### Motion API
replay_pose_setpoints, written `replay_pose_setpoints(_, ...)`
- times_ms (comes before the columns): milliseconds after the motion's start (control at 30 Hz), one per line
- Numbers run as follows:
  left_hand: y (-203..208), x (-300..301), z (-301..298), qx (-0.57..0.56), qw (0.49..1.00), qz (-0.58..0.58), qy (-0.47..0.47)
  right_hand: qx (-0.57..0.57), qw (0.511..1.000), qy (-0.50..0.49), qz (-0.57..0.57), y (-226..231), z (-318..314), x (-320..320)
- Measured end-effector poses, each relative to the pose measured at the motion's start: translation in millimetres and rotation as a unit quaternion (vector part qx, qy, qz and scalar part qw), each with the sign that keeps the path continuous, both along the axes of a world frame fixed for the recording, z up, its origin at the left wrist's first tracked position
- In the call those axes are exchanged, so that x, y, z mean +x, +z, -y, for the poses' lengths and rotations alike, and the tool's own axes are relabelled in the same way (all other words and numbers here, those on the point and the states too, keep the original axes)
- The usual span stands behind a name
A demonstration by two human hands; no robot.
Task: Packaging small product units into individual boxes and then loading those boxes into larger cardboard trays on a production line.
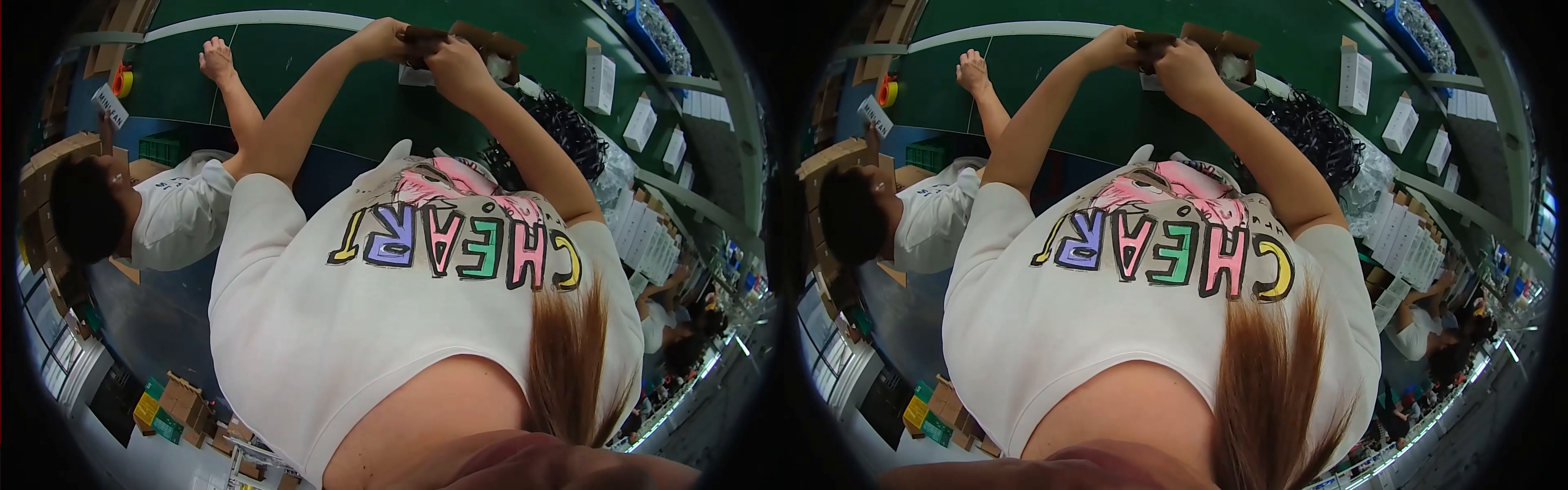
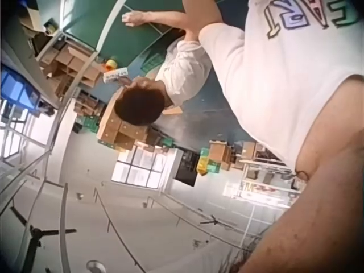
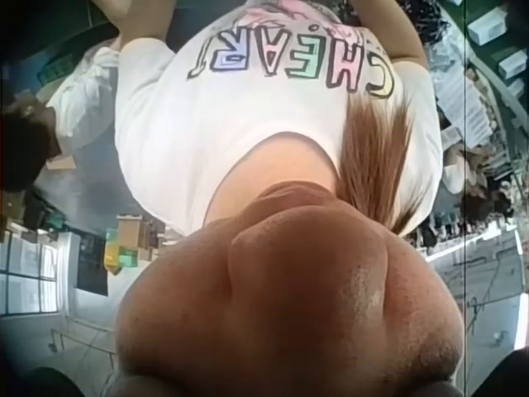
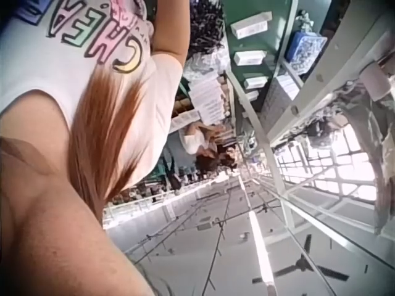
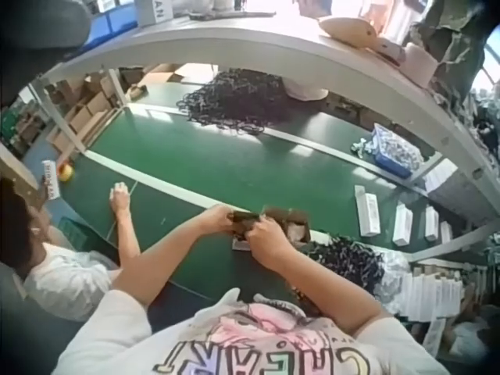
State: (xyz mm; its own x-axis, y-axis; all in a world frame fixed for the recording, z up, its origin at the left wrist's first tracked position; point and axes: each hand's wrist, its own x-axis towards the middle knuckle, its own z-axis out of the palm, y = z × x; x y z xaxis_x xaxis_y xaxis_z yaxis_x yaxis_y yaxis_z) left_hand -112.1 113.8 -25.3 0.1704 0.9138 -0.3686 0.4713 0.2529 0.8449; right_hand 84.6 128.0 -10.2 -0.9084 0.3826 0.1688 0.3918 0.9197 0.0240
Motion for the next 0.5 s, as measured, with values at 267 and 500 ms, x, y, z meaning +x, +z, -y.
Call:
replay_pose_setpoints(267, -39, -4, 7, 0.063, 0.992, 0.064, 0.092, -0.057, 0.998, 0.006, 0.022, -2, 3, -11)
replay_pose_setpoints(500, -41, -4, 53, 0.054, 0.986, 0.100, 0.119, -0.118, 0.957, -0.076, -0.255, 5, 37, 23)
